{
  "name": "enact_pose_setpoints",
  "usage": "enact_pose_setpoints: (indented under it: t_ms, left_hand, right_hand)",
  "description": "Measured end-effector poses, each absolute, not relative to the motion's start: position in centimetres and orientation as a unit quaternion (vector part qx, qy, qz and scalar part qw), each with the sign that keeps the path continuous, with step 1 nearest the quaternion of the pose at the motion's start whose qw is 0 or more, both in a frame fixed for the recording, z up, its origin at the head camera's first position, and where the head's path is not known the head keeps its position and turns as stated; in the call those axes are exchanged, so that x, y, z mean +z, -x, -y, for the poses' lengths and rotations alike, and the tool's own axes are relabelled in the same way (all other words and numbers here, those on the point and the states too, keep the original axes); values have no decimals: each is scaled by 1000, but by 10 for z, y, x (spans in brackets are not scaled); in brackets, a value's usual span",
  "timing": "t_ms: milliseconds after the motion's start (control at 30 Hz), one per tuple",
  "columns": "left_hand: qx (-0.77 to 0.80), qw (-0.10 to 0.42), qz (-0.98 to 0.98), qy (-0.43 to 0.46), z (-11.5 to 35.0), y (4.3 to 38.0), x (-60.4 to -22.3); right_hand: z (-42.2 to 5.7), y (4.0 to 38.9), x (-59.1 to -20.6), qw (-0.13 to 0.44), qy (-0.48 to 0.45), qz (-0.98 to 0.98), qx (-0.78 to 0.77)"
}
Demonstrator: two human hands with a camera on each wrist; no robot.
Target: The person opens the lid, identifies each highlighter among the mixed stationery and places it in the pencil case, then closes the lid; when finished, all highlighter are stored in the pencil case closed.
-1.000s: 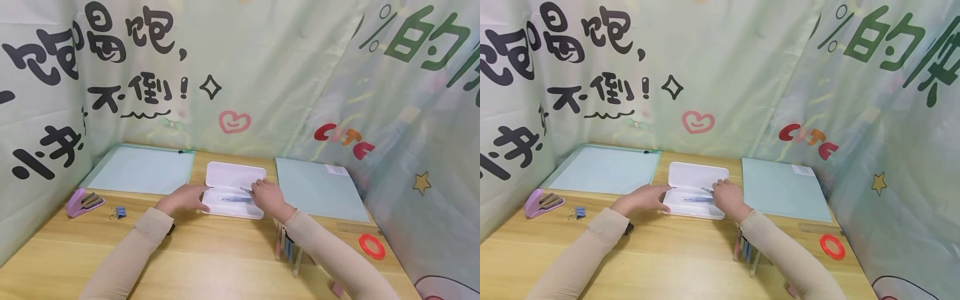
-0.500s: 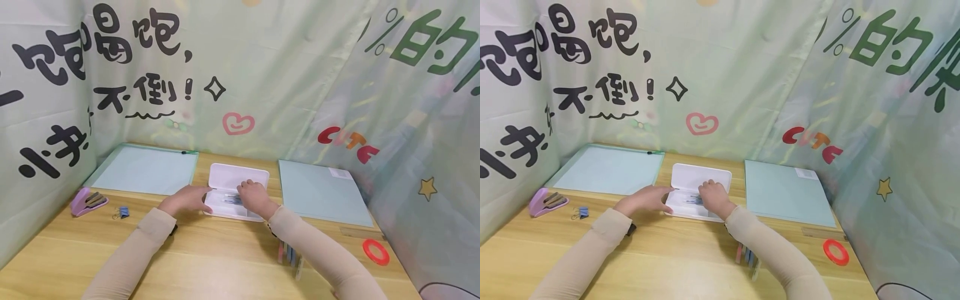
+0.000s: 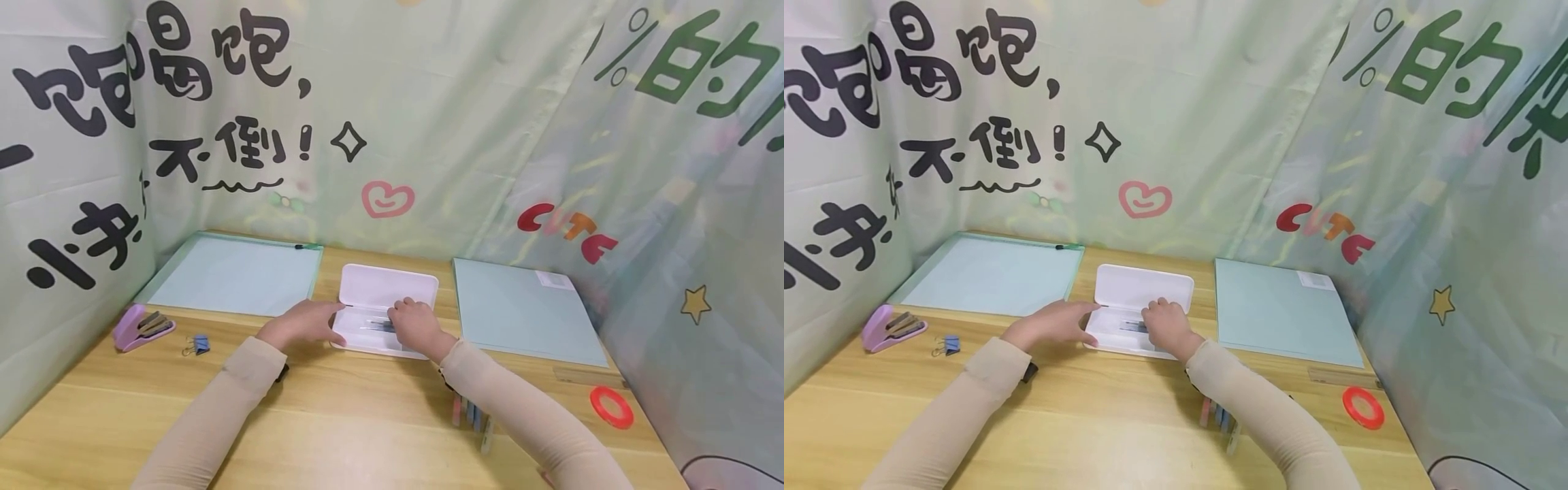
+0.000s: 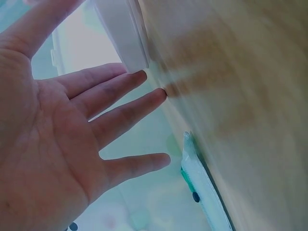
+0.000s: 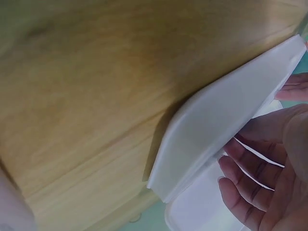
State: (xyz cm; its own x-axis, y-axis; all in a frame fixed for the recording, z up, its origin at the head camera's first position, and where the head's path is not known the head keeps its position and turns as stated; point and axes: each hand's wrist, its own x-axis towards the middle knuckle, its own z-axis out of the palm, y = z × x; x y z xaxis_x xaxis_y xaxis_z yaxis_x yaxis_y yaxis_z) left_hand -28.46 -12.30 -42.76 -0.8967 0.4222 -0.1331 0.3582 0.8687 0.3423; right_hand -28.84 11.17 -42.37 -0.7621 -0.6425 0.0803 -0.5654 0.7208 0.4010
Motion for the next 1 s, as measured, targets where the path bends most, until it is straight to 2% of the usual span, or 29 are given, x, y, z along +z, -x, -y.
enact_pose_setpoints:
  t_ms: [333, 600, 733, 867, 1000]
  left_hand:
    - [166, 108, -959, -203, 121, 285, -426]
    - [166, 108, -958, -205, 121, 285, -427]
    - [168, 111, -958, -206, 121, 285, -428]
    - [165, 112, -958, -205, 121, 284, -428]
    - [162, 109, -959, -205, 122, 283, -428]
  right_hand:
    - [-121, 282, -416, 109, -327, 924, -165]
    - [-150, 266, -405, 144, -269, 943, -134]
    - [-168, 254, -401, 99, -198, 968, -122]
    - [-187, 239, -396, 16, -130, 986, -99]
    - [-201, 225, -395, -45, -111, 988, -100]
